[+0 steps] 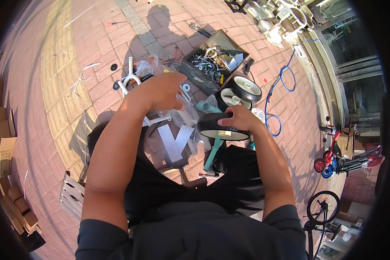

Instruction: The person assembles a small wheel by inserting a metal axle into the hub, tightening it with a wrench, and adding a nut. They repeat the process on a second wheel, handling the axle, nut, and wrench throughout.

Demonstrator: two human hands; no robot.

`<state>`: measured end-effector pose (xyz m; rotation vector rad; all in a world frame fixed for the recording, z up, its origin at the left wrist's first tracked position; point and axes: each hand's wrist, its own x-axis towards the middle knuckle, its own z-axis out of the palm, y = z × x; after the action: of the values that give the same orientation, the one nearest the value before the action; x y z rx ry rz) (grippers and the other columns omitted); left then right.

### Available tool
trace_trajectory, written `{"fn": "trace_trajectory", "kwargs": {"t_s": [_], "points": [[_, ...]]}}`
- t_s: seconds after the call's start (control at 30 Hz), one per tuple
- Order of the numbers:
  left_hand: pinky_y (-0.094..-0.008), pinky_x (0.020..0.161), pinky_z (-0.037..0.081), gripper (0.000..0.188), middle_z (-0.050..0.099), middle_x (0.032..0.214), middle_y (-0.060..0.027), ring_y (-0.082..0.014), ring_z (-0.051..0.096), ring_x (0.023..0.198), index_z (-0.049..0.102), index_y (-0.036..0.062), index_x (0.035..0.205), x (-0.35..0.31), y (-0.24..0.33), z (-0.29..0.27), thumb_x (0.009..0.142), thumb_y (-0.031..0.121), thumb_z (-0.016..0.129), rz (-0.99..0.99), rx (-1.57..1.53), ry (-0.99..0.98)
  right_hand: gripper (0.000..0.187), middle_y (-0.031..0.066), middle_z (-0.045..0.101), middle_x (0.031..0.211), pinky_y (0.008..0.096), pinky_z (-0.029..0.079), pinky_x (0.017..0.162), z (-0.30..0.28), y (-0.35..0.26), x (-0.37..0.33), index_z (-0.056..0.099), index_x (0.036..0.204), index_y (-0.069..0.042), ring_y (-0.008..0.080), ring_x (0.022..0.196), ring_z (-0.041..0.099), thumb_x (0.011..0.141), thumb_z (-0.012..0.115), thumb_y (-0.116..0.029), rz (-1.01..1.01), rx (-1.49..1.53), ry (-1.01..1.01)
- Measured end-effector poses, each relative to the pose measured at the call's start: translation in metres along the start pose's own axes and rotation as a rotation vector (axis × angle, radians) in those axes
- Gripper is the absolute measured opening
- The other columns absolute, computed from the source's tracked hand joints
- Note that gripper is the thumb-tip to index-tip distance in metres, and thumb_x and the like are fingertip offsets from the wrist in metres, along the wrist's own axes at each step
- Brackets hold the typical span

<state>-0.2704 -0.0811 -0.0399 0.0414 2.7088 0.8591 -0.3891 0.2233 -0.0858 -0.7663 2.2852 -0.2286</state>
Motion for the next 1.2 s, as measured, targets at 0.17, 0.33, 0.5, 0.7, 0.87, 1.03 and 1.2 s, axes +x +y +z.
{"fn": "trace_trajectory", "kwargs": {"t_s": [0.17,0.33,0.5,0.7,0.87,1.03,1.2], "points": [[-0.0408,0.112,0.039,0.099,0.039,0.151,-0.0273,-0.041,0.044,0.137,0.033,0.0025,0.152,-0.011,0.006,-0.001,0.071,0.026,0.083,0.138,-0.105,-0.056,0.047,0.0144,0.063,0.076,0.0371,0.047,0.066,-0.045,-0.068,-0.006,0.067,0.094,0.002,0.0224,0.073,0.061,0.074,0.082,-0.038,-0.219,0.126,0.089],[-0.0412,0.103,0.045,0.083,0.058,0.13,-0.0241,-0.0392,0.057,0.12,0.045,0.0021,0.14,-0.015,0.011,-0.014,0.069,0.021,0.083,0.089,-0.186,0.154,0.041,0.0069,0.062,0.078,0.0299,0.045,0.062,-0.079,-0.106,0.005,0.068,0.096,0.003,0.0112,0.07,0.053,0.084,0.08,-0.034,-0.418,0.401,0.177],[-0.0416,0.079,0.053,0.057,0.069,0.093,-0.0232,-0.038,0.068,0.086,0.061,-0.0044,0.113,-0.021,-0.002,-0.037,0.063,0.019,0.077,-0.011,-0.202,0.562,0.044,0.003,0.066,0.095,0.0263,0.045,0.089,-0.065,-0.089,0.058,0.063,0.116,0.001,0.0123,0.09,0.059,0.097,0.066,-0.038,-0.612,0.857,0.615],[-0.0376,0.074,0.055,0.062,0.071,0.09,-0.0217,-0.03,0.07,0.08,0.061,-0.008,0.115,-0.035,-0.034,-0.072,0.063,0.022,0.075,-0.463,-0.209,1.081,0.027,0.0016,0.065,0.078,0.0263,0.048,0.065,0.077,-0.042,0.134,0.069,0.098,0.002,0.0099,0.07,0.059,0.093,0.067,-0.025,-0.079,0.538,0.404],[-0.0393,0.079,0.055,0.057,0.071,0.089,-0.025,-0.0354,0.071,0.084,0.06,-0.0102,0.108,-0.042,-0.052,-0.084,0.062,0.02,0.076,-0.51,-0.392,1.197,0.039,0.0082,0.071,0.104,0.0349,0.053,0.083,0.152,-0.059,0.169,0.065,0.12,-0.004,0.0189,0.093,0.067,0.092,0.069,-0.032,-0.027,0.763,0.033],[-0.0321,0.072,0.055,0.055,0.071,0.088,-0.0185,-0.0227,0.07,0.079,0.062,-0.0122,0.105,-0.03,-0.068,-0.085,0.063,0.021,0.078,-0.359,-0.889,0.992,0.058,0.0158,0.066,0.125,0.0486,0.046,0.104,0.104,-0.125,0.168,0.051,0.136,-0.006,0.0306,0.117,0.062,0.095,0.065,-0.044,-0.488,1.887,-0.287],[-0.0348,0.073,0.056,0.054,0.071,0.096,-0.0171,-0.0236,0.068,0.084,0.066,-0.0096,0.103,-0.004,-0.078,-0.082,0.071,0.031,0.082,-0.108,-1.062,0.855,0.038,0.0172,0.07,0.109,0.0469,0.056,0.091,0.015,-0.152,0.153,0.057,0.125,-0.003,0.0299,0.103,0.069,0.095,0.059,-0.026,-0.484,1.873,0.003]]}}
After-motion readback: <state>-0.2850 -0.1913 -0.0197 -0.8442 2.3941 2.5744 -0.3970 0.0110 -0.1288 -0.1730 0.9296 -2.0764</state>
